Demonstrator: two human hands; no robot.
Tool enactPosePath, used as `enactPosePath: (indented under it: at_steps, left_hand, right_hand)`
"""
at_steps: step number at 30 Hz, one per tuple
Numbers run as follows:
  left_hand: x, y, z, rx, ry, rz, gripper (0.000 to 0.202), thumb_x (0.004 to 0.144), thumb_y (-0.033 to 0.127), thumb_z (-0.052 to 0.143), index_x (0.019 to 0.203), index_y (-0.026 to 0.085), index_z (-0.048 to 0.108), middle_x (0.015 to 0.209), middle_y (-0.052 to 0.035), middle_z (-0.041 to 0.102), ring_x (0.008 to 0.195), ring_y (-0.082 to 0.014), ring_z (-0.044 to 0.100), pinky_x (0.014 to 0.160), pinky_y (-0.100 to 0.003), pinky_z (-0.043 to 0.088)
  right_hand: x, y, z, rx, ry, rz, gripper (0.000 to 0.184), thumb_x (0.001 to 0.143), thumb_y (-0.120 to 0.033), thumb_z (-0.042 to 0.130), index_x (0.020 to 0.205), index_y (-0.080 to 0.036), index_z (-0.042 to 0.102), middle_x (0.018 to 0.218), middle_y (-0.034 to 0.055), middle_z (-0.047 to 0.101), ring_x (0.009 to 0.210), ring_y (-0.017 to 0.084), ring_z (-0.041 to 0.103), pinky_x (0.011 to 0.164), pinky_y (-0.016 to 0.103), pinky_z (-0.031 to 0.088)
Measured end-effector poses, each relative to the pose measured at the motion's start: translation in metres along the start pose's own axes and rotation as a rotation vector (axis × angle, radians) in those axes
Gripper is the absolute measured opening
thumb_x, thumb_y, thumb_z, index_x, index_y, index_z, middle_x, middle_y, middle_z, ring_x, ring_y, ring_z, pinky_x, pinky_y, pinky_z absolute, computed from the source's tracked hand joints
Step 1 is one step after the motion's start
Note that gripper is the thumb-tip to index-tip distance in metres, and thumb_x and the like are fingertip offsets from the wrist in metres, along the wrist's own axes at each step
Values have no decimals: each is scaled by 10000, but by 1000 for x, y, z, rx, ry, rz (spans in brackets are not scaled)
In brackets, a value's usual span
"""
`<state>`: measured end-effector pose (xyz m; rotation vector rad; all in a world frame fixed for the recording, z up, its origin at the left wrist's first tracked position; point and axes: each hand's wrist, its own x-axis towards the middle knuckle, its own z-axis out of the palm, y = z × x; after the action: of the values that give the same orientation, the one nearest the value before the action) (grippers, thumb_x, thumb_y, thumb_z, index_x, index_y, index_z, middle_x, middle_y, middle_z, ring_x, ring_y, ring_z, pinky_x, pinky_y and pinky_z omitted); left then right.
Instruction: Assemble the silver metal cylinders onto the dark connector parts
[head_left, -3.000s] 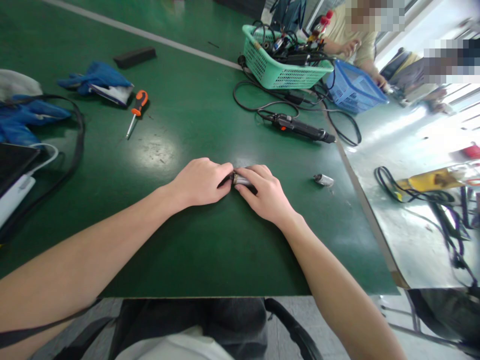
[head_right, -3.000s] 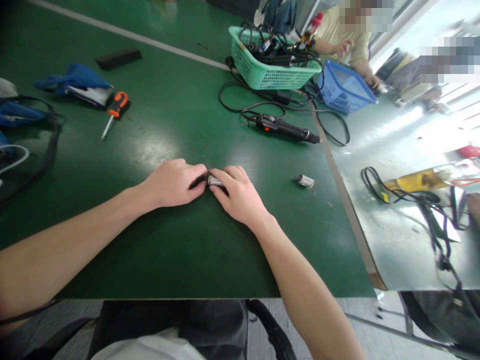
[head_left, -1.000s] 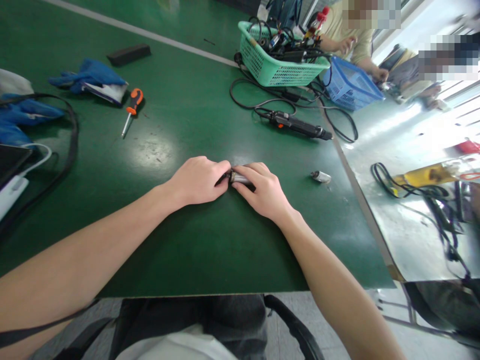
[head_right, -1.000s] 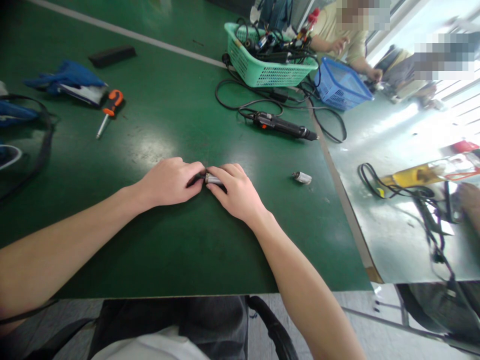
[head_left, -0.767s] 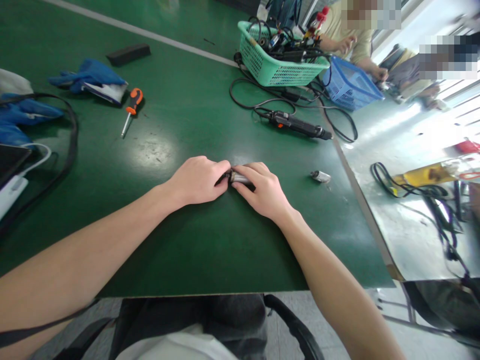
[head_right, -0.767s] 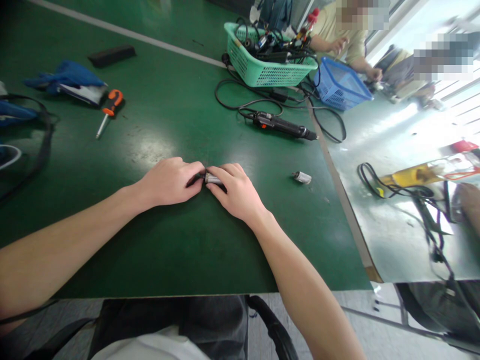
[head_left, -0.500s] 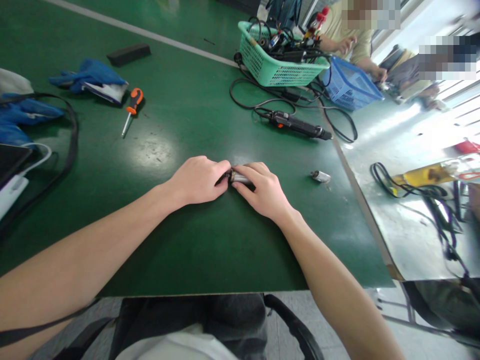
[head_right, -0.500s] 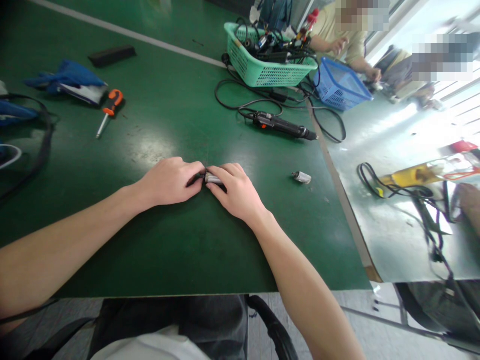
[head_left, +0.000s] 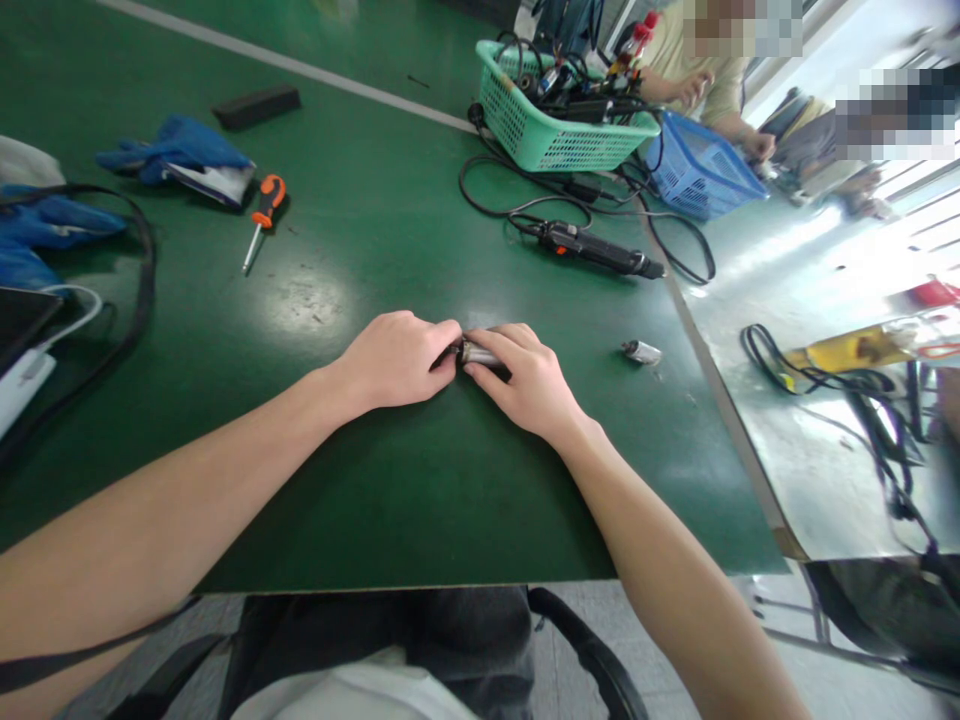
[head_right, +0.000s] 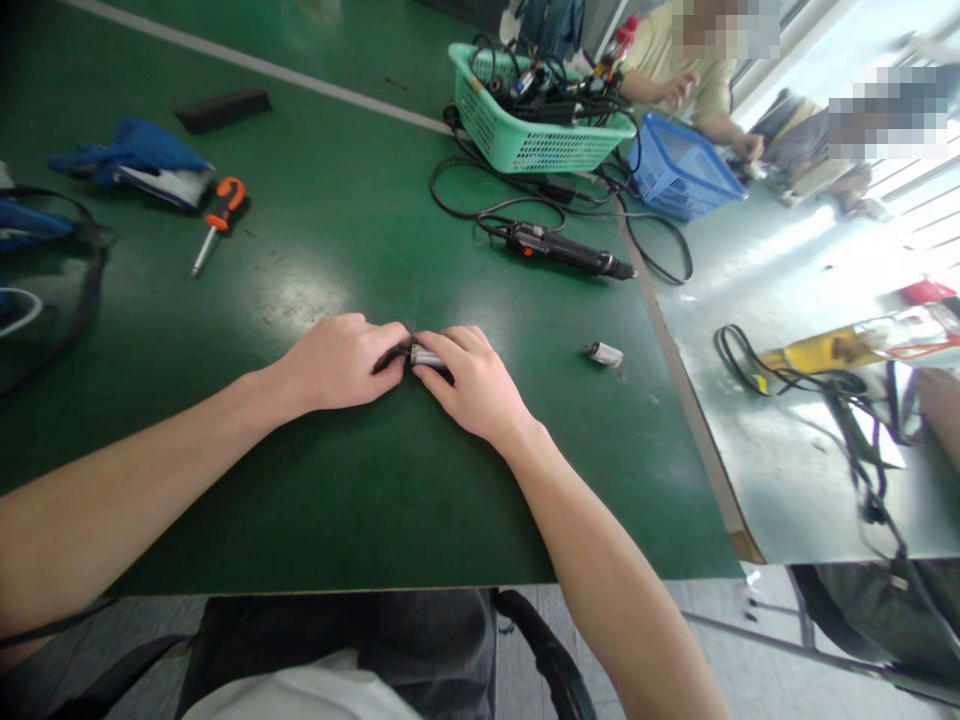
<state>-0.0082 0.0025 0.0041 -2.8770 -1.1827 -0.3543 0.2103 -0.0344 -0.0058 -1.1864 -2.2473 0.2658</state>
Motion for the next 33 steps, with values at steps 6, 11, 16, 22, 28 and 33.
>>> enactPosePath:
  at_steps: [6, 11, 16, 22, 28, 33]
  left_hand:
    - [1, 0, -1, -8, -1, -1, 202, 948, 291, 460, 969, 190, 634, 838, -47, 755, 702, -229, 674, 633, -347, 407]
    - [0, 1, -1, -5, -7, -7, 208, 948, 295, 461, 968, 191, 640, 837, -53, 754, 704, -230, 672, 631, -344, 407]
    - [0, -1, 0, -6, -1, -1, 213, 949, 292, 457, 975, 192, 644, 832, -51, 753, 695, -231, 670, 630, -348, 414]
    - [0, 0, 0, -4, -5, -5, 223, 949, 298, 454, 978, 193, 649, 845, -58, 757, 707, -237, 675, 635, -350, 422]
    - [1, 0, 0, -9, -7, -14, 218, 949, 303, 456, 975, 193, 642, 842, -58, 756, 707, -232, 673, 636, -345, 415]
    - [1, 1, -1, -9, -10, -13, 222, 945, 289, 453, 977, 192, 649, 834, -55, 754, 701, -234, 673, 644, -349, 431]
  right_hand:
    - [0, 1, 1, -9, 2, -9, 319, 993, -304, 620, 1294, -211, 664, 1146, 99, 687, 1082, 275, 607, 990, 446, 520]
    - [-1, 1, 1, -7, 1, -3, 320, 993, -301, 619, 1298, -216, 663, 1154, 98, 687, 1094, 274, 607, 998, 447, 520]
    - [0, 1, 1, -4, 1, -3, 319, 995, -313, 611, 1299, -232, 665, 1150, 96, 688, 1091, 277, 611, 995, 456, 524]
    - [0, 0, 0, -2, 5, -4, 314, 991, -304, 616, 1289, -224, 672, 1135, 94, 689, 1067, 272, 611, 981, 443, 529]
    - [-1, 0, 2, 4, 4, 7, 315, 993, -320, 611, 1293, -242, 669, 1148, 94, 688, 1081, 277, 611, 992, 462, 527]
    - [0, 1, 1, 0, -3, 5, 320, 994, -315, 607, 1296, -227, 667, 1149, 98, 688, 1086, 276, 606, 991, 455, 526]
